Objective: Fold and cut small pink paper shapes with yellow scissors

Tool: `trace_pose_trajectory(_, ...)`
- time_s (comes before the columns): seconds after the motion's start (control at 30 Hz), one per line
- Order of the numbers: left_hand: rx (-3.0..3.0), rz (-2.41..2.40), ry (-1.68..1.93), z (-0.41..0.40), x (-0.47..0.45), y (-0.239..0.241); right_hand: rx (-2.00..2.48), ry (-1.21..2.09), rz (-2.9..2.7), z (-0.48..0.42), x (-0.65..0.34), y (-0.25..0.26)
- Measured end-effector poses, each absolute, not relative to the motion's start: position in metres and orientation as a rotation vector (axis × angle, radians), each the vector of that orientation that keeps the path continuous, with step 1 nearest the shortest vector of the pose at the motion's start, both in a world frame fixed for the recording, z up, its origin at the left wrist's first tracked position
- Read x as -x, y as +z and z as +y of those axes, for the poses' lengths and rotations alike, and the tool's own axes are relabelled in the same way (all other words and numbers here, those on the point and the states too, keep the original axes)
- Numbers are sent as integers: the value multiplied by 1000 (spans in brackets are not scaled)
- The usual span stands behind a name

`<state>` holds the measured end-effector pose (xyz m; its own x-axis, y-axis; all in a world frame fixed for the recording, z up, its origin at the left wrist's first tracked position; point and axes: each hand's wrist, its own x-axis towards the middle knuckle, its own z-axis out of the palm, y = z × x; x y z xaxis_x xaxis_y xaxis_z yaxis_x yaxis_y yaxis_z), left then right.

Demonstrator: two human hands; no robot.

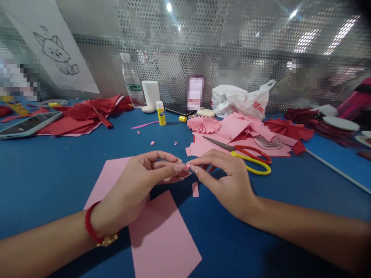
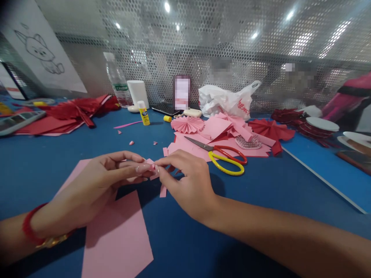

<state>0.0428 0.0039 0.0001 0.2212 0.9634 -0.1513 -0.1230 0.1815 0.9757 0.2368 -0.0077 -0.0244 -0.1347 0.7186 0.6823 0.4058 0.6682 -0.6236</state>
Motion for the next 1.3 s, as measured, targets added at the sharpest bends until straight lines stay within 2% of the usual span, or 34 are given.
trace_pose_trajectory(0.63, -1163, 1046, 977, 3, -44, 3, 877, 276, -1750, -9, -235, -24)
trace_pose_trajectory(1.3, -1546, 1058, 1086, -4, -44, 12, 872, 452, -1710, -9, -236, -24)
